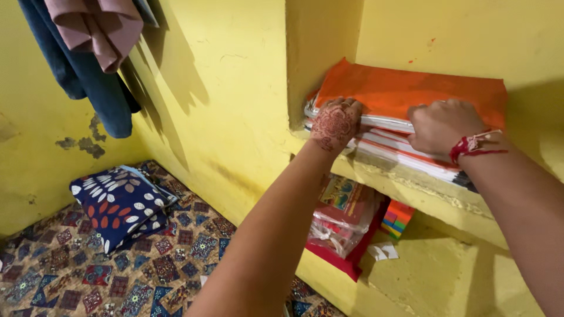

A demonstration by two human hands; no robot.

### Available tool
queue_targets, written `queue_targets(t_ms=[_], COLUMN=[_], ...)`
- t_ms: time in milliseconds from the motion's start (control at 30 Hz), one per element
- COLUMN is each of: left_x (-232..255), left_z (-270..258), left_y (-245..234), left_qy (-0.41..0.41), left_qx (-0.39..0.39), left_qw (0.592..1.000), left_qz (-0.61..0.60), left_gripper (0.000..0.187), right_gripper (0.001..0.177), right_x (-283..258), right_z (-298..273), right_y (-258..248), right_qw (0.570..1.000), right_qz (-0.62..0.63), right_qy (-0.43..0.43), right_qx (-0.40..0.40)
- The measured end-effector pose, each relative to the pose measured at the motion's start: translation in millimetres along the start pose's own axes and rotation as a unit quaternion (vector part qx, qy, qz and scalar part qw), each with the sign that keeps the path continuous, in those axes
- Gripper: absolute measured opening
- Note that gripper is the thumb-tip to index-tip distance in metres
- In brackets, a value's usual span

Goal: The person sorts through notebooks and school supplies on a wall shelf, moving individual notebooks and folders to a bed and back to the shelf while handling small toy blocks and a framed picture.

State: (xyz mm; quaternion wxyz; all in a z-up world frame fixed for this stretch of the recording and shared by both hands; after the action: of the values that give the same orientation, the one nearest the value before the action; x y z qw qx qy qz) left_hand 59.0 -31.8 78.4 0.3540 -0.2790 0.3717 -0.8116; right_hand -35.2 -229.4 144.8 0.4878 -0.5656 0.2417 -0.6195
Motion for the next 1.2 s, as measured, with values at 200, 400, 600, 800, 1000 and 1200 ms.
queue_targets(t_ms=[200,400,600,800,1000,1200], left_x=[16.5,50.3,73.7,77.4,79.6,99.0], left_z=[-32.3,-75.2,-100.1,-102.1,-105.8,-130.4], left_y=[-12.5,-38.9,-55.9,-54.3,-53.5,-64.2], left_qy=[0.076,0.085,0.087,0.079,0.108,0.063], left_qx=[0.098,0.111,0.183,0.190,0.249,0.297], left_qw=[0.992,0.989,0.979,0.978,0.962,0.947], left_qz=[0.025,0.054,-0.014,-0.028,-0.013,-0.110], left_gripper=[0.059,0.056,0.035,0.026,0.025,0.029], right_gripper=[0.029,0.038,0.058,0.031,0.031,0.044], right_x=[-4.6,-3.6,-28.5,-64.3,-60.9,-75.3], right_z=[-21.8,-48.1,-94.7,-130.6,-113.2,-106.3], right_y=[-12.8,5.0,-2.1,8.2,35.9,30.0], right_qw=[0.999,0.999,0.901,0.689,0.287,0.135], right_qz=[-0.022,-0.033,-0.103,0.660,0.915,0.930], right_qy=[-0.018,-0.011,0.016,0.297,0.282,0.340], right_qx=[-0.015,0.005,0.422,0.035,0.008,0.017])
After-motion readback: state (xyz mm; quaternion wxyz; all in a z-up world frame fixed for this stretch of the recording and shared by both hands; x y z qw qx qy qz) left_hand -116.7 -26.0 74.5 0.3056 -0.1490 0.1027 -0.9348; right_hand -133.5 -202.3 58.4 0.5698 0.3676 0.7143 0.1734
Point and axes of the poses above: each hand's wrist, its own z-axis towards the middle knuckle, its own y-axis out of the palm, x = y × z, the point moved 2 cm from there along z, towards the middle knuckle, and after that the axes turned 9 degrees about -z, right-handed, at the moved point
